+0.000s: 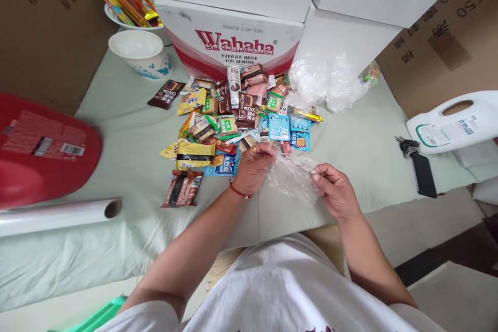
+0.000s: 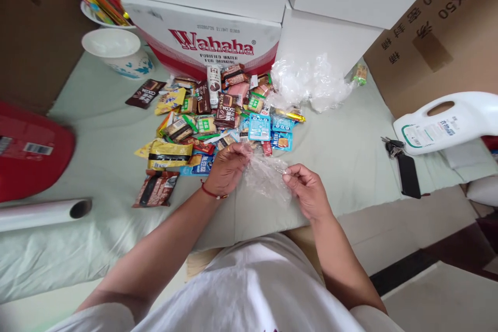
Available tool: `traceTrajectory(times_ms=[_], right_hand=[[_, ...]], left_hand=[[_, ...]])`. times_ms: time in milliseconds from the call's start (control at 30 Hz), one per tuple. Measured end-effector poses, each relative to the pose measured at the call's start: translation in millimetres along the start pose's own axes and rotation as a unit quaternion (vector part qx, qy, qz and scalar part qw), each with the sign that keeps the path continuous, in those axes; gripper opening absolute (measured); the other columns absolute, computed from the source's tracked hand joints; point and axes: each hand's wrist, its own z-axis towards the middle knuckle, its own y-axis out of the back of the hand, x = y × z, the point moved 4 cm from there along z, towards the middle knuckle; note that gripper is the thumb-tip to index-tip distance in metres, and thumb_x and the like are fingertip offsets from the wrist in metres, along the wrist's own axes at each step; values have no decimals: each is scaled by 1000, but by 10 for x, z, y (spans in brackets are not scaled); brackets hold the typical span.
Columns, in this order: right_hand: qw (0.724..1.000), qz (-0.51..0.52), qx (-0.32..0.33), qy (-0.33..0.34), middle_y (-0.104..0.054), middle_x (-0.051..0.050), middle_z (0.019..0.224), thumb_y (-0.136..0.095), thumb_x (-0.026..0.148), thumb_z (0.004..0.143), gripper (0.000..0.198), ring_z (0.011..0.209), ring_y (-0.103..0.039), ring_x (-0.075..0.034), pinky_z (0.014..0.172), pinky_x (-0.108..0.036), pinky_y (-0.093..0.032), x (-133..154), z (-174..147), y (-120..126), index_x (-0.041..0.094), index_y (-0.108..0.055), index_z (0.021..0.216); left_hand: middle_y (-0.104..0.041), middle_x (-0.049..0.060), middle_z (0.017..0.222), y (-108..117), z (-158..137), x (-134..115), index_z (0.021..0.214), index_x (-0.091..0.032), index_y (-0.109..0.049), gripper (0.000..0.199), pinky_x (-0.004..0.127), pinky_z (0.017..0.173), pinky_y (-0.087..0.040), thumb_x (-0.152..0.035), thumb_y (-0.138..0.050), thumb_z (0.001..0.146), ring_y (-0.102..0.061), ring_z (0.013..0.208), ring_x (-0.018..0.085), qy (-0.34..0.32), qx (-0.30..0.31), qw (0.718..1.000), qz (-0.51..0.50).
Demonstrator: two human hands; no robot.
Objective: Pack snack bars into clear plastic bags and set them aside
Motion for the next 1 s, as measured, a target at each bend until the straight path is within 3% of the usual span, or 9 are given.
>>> traceTrajectory(times_ms=[167,267,400,467,567,1000], right_hand=[[998,46,-17,-27,-49,5,66,-91,54,63,44,52,-31,-9,49,-25,-26,-48,-12,32,23,-62,76],[999,38,-23,-24,-50,4,66,-89,55,65,42,53,-32,-10,49,-25,-27,-80,-5,96,24,-63,77],[999,12,-23,-23,-50,3,67,-90,54,65,41,56,-32,-10,50,-25,-25,-87,-1,175,23,-68,78],[1000,-5,-16,-18,-50,3,67,-91,54,66,39,59,-35,-11,52,-25,-26,-62,-5,186,23,-70,79],[1000,-11,-15,1,-51,2,68,-90,55,66,39,64,-40,-13,58,-25,-33,5,-11,182,22,-71,76],[991,116,-40,-55,-55,3,70,-93,50,65,38,61,-44,-11,58,-24,-35,-31,1,176,21,-69,72]], left_hand=[[-67,-2,77,4,-22,6,81,-21,-72,38,24,59,-40,-36,-98,56,-51,62,9,42,-7,999,16],[-69,0,80,-19,-43,8,85,-20,-75,39,25,59,-40,-47,-94,64,-53,64,10,54,33,998,12],[-71,4,86,-52,-64,-4,99,-20,-79,56,25,58,-38,-68,-83,71,-57,70,13,53,70,996,10],[-73,5,90,-64,-69,-29,100,-21,-80,54,26,62,-41,-65,-86,69,-58,74,14,26,79,995,62],[-73,3,84,-77,-76,-65,86,-22,-81,35,29,73,-45,-52,-90,71,-60,79,16,-20,89,987,132],[-69,3,80,-67,-78,-108,80,-24,-83,15,30,78,-43,-37,-89,73,-58,81,17,-31,118,992,44]])
